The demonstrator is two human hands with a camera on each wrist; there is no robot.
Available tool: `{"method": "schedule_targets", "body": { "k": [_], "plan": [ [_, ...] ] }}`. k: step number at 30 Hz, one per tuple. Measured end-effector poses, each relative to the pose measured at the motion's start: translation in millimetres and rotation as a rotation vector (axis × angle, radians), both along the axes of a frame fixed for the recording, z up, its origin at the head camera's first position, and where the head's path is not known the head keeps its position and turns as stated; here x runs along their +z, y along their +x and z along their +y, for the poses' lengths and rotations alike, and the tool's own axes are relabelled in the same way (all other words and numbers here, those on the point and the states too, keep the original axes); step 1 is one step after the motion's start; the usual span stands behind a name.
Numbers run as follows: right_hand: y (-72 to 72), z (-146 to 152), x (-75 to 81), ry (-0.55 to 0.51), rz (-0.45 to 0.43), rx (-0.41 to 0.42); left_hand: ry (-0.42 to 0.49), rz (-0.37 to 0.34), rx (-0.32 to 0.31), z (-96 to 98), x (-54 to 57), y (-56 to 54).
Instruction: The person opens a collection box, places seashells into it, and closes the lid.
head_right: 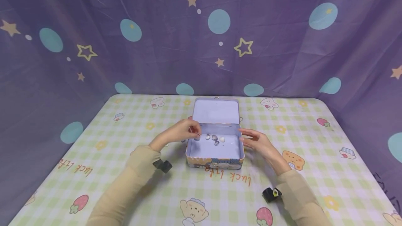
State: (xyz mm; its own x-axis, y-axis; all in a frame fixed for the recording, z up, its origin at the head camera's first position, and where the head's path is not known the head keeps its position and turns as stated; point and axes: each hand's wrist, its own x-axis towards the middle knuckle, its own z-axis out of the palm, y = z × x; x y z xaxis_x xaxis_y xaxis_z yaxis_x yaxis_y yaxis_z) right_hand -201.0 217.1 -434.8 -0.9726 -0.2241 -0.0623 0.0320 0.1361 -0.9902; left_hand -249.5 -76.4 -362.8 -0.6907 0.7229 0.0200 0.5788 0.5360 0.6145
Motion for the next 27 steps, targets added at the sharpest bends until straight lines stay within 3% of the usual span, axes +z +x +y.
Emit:
{"method": "schedule_targets", "body": {
  "k": [8, 14, 22, 27],
  "plan": [
    [0.0, -0.4, 0.7, -0.001, -0.009, -0.001, -0.013, -0.054, 0.017, 5.0, 1.3, 3.3],
    [0.2, -0.8, 1.2, -0.008, -0.029, -0.003, 0.001, -0.069, -0.004, 7.9, 1.2, 4.9],
    [0.5, -0.9, 2.4, -0.006, -0.021, 0.003, -0.004, -0.039, -0.028, 7.8, -1.2, 5.1],
    [0.9, -0.8, 3.3, -0.004, -0.016, -0.003, 0.046, -0.008, -0.013, 1.1, 1.6, 9.8]
  ]
}}
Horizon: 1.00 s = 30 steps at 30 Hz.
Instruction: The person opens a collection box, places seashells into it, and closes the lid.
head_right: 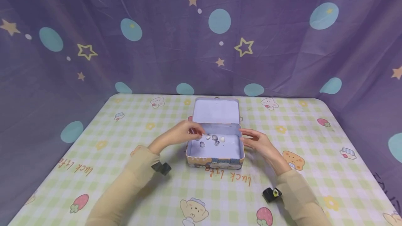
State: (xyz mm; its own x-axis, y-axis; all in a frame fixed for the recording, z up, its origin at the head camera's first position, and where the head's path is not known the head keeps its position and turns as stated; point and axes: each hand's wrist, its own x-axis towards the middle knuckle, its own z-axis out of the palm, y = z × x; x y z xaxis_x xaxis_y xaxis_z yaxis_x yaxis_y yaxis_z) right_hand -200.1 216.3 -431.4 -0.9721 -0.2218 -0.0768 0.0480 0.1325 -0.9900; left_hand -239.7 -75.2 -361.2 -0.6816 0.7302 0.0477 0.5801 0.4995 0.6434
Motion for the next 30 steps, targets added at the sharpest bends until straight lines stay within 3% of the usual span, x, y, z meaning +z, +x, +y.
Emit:
{"method": "schedule_targets", "body": {
  "k": [9, 22, 30],
  "plan": [
    [0.0, 0, -0.6, -0.001, -0.012, -0.001, 0.092, 0.071, 0.088, -25.9, -0.5, 11.0],
    [0.8, -1, 1.7, -0.003, 0.0, 0.004, 0.137, 0.022, 0.174, -57.2, -8.7, 14.6],
    [0.8, -1, 1.6, -0.011, -0.005, 0.01, 0.135, 0.003, 0.235, -71.2, -20.3, 9.4]
  ]
}}
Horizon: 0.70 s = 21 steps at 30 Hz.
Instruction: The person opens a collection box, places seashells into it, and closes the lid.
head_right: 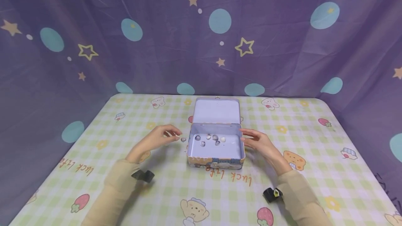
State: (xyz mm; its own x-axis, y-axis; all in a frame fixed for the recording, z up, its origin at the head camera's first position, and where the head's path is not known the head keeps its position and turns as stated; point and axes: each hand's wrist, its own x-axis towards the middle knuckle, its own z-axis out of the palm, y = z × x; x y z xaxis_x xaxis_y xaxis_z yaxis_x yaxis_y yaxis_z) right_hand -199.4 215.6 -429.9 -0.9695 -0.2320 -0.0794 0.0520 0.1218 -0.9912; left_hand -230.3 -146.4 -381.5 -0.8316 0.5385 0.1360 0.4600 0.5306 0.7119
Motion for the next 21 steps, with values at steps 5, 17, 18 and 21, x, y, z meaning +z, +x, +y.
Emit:
{"method": "schedule_targets", "body": {
  "k": [5, 17, 18, 21],
  "plan": [
    [-0.5, 0, -1.1, -0.012, 0.002, -0.001, -0.018, -0.015, 0.024, -7.7, -4.3, -2.7],
    [-0.6, 0, -1.1, -0.012, -0.001, -0.004, -0.086, -0.054, 0.038, -25.0, -13.5, -10.7],
    [-0.5, 0, -1.0, -0.011, -0.002, -0.007, -0.091, -0.054, 0.035, -26.0, -14.2, -11.3],
    [-0.4, 0, -0.9, -0.007, -0.003, -0.011, -0.12, -0.048, 0.033, -29.0, -16.2, -12.7]
  ]
}}
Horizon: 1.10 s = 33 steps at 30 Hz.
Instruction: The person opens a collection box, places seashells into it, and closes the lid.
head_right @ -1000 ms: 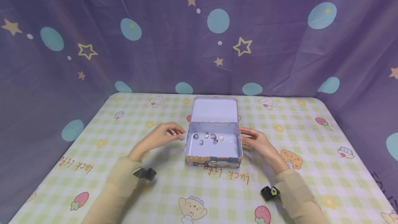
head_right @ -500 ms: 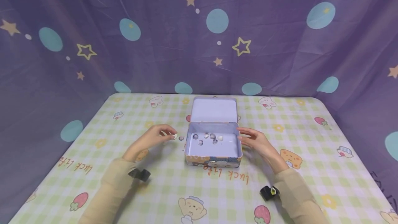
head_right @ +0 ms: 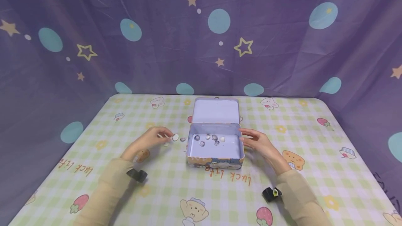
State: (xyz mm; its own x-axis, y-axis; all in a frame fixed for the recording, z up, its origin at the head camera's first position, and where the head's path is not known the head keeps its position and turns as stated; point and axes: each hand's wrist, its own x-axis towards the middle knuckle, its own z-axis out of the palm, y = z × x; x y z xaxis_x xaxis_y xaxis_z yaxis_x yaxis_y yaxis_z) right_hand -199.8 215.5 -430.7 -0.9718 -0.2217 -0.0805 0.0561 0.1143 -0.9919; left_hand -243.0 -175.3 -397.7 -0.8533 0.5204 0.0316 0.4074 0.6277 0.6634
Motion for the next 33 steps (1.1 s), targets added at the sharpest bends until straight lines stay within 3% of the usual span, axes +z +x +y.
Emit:
{"method": "schedule_targets", "body": {
  "k": [7, 33],
  "plan": [
    [-0.8, 0, -1.2, 0.007, 0.011, 0.002, -0.029, -0.044, -0.001, -6.1, -3.8, -1.9],
    [-0.8, 1, -2.7, 0.008, 0.008, 0.001, -0.08, -0.098, -0.007, -15.8, -16.7, -9.1]
  ]
}}
